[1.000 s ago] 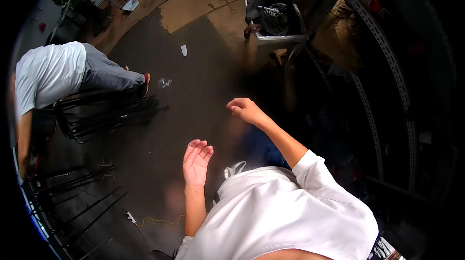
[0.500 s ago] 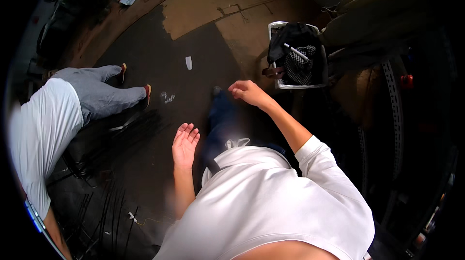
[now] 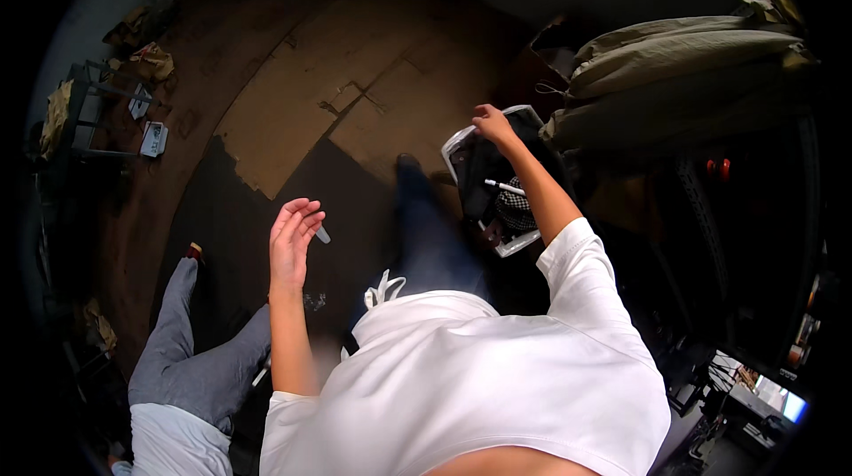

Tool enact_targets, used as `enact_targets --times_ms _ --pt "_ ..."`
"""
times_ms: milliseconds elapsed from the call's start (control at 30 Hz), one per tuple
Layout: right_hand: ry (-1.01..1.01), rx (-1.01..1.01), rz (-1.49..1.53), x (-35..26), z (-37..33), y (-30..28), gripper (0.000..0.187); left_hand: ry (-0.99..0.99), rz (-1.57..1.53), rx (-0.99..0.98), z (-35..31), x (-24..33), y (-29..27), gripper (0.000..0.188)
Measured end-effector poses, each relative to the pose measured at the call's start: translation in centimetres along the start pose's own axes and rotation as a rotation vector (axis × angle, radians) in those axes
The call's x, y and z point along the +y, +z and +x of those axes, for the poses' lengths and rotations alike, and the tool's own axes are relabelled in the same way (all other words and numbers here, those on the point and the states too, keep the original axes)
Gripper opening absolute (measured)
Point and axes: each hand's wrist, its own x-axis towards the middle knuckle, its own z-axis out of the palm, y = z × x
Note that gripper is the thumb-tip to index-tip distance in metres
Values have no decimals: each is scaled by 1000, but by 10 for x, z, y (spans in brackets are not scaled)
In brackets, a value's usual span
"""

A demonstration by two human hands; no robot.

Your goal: The person wraps a bundle of long black metal rods with white protective paper and clear plastic wrap. They tear off sheets of paper, wrap them around the rods, and then secure the bundle by wrapping it with plastic film from a roll.

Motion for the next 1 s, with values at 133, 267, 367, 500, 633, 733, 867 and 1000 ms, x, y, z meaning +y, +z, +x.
enact_targets --times_ms 133,267,367,500,633,733,867,1000 --pt "167 224 -280 45 143 -65 45 -184 19 28 91 -2 30 20" --pt "398 406 -431 60 227 -121 49 -392 68 118 183 -5 56 21" --pt "530 411 -519 94 286 -142 51 -509 128 110 241 -5 85 20" --pt "502 249 -762 114 333 -163 59 -581 185 157 291 -12 101 17" --pt "512 242 -663 135 372 -151 50 -734 210 227 313 -18 96 19" --pt "320 340 -839 140 383 -135 32 -768 213 250 328 -19 96 19" --pt "-188 240 -870 58 392 -112 20 -711 213 259 341 -19 95 18" --pt "59 421 -640 41 402 -72 38 -640 194 238 345 -14 103 19"
